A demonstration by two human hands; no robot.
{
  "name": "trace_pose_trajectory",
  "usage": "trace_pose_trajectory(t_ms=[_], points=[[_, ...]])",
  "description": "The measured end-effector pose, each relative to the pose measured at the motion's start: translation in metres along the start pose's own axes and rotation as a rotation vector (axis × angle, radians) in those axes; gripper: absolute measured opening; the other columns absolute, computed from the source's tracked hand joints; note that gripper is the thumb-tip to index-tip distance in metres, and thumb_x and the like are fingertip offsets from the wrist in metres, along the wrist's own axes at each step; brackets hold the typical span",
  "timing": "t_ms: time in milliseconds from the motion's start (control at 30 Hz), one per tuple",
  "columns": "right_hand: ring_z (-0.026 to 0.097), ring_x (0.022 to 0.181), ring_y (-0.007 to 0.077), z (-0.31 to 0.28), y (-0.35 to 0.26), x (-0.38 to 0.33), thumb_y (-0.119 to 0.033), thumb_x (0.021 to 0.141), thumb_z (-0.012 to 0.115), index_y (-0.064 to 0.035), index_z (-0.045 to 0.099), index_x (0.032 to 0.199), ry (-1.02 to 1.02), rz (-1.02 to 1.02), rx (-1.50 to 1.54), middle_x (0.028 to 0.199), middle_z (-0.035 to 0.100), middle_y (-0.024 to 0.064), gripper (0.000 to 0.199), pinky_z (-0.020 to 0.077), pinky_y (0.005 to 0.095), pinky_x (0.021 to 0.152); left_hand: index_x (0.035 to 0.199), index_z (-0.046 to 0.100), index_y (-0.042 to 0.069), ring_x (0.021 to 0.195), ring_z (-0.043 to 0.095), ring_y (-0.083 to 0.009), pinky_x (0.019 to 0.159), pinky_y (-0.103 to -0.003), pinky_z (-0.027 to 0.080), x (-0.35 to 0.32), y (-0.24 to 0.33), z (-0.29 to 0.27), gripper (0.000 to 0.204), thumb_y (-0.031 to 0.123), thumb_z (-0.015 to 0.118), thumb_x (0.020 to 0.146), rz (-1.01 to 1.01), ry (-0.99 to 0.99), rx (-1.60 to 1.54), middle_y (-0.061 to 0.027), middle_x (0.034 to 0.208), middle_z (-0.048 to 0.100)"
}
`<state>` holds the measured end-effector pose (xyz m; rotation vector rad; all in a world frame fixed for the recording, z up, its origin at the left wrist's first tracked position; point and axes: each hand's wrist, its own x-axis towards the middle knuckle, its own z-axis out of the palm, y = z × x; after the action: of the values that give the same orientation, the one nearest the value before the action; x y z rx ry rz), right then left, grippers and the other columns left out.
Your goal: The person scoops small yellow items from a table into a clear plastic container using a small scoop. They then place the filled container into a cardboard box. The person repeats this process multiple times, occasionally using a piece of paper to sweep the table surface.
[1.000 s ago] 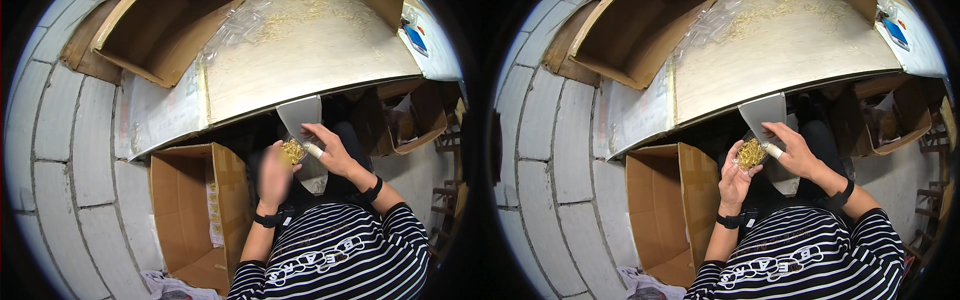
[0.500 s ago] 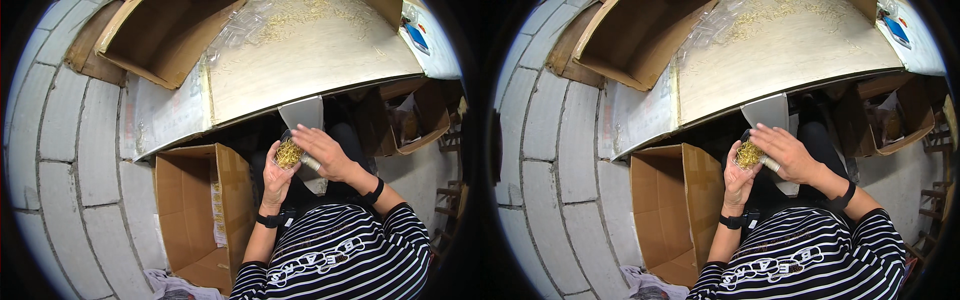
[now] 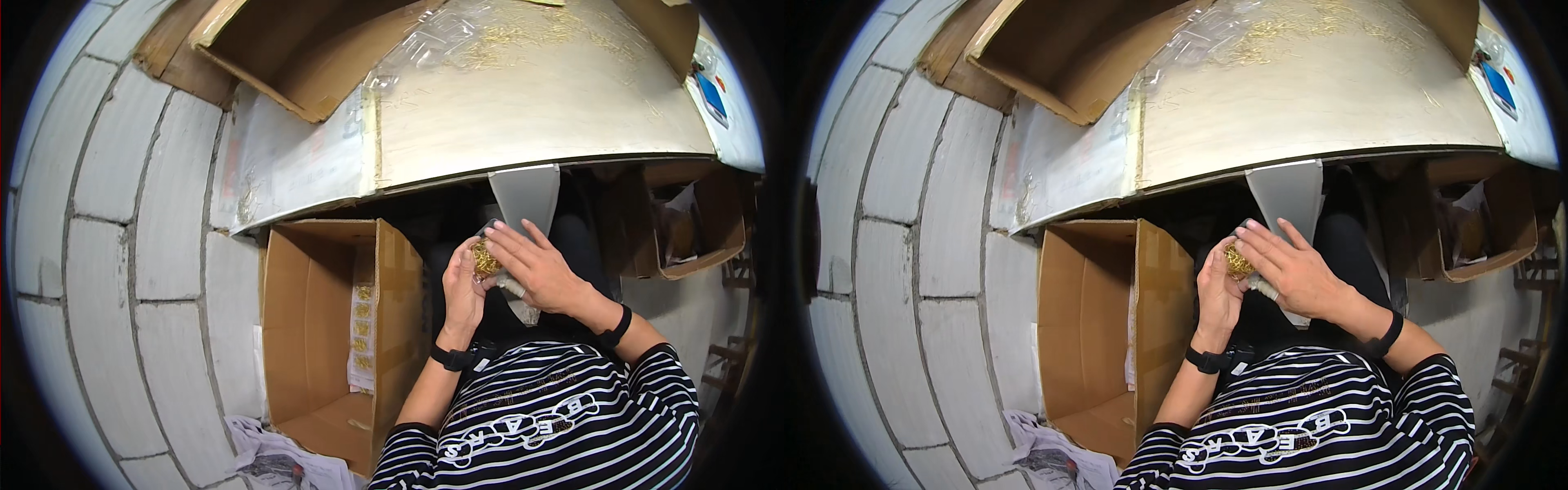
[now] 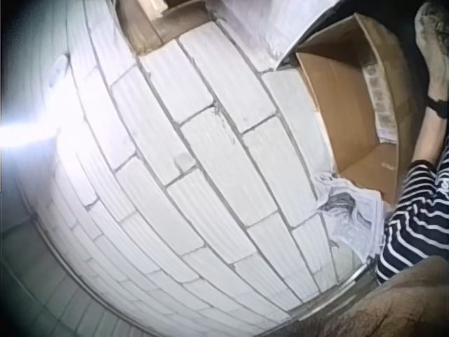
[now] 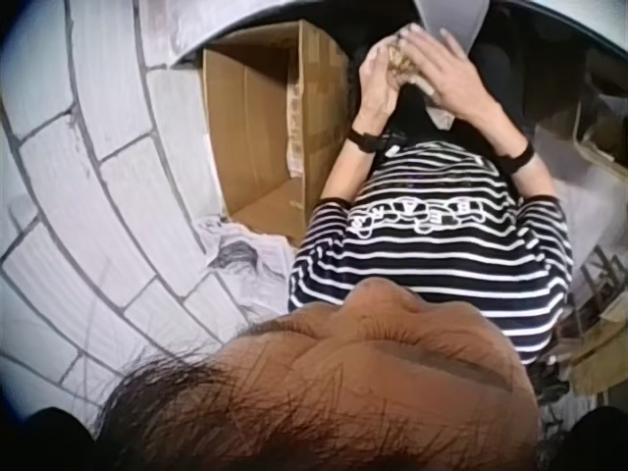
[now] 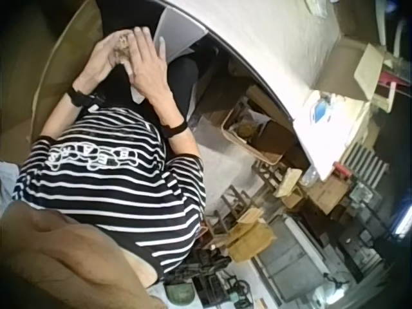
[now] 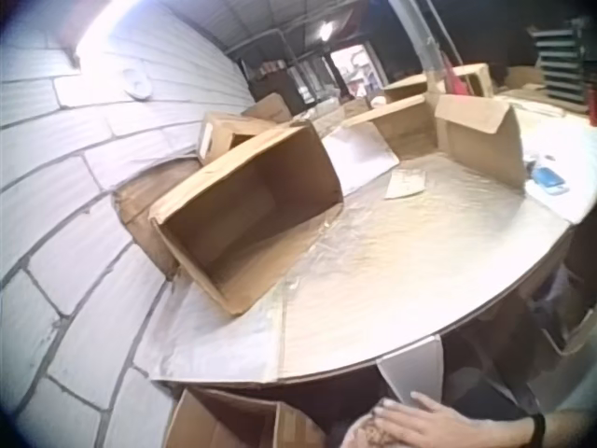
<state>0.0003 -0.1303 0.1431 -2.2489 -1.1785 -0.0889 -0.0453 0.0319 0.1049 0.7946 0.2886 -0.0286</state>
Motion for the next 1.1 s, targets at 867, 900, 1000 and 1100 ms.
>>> trace_pose_trajectory(t_ms=[867,900,1000,1100], points=[[0.048,0.126,0.0305,0.023,0.004,0.022,0.014,0.082,0.049,-0.0052,0.046,0.134,-0.060,0.221,0.145,0.144,0.041,0.0124,0.056,0.0414,0.0387,0.104,0.115,0.054,0.002,0.099,0.064,-0.0270,0.087,-0.049,0.053,-0.226,0.176,-0.365,0.030,0.024,0.040,0.101,0.076,0.993,0.142,-0.0134,0.110,0.064],[0.048,0.126,0.0306,0.020,0.003,0.018,0.014,0.082,0.048,-0.0050,0.046,0.134,-0.080,0.258,0.107,0.144,0.041,0.0117,0.056,0.0412,0.0389,0.105,0.113,0.056,0.001,0.096,0.065,-0.0263,0.084,-0.048,0.055,-0.237,0.154,-0.399,0.027,0.021,0.043,0.100,0.049,1.062,0.077,-0.0132,0.107,0.065],[0.047,0.127,0.0313,0.021,0.005,0.006,0.015,0.082,0.048,-0.0038,0.045,0.134,-0.148,0.330,0.081,0.144,0.041,0.0120,0.055,0.0402,0.0389,0.106,0.107,0.059,0.000,0.084,0.067,-0.0266,0.073,-0.045,0.058,-0.272,0.092,-0.465,0.023,0.017,0.052,0.094,-0.019,1.201,-0.003,-0.0142,0.099,0.066],[0.047,0.127,0.0324,0.026,0.006,0.001,0.014,0.082,0.048,-0.0022,0.046,0.133,-0.234,0.348,0.029,0.142,0.043,0.0133,0.053,0.0397,0.0380,0.106,0.098,0.062,-0.001,0.078,0.067,-0.0264,0.066,-0.046,0.058,-0.307,0.027,-0.523,0.019,0.016,0.060,0.089,-0.080,1.357,-0.047,-0.0132,0.094,0.066]])
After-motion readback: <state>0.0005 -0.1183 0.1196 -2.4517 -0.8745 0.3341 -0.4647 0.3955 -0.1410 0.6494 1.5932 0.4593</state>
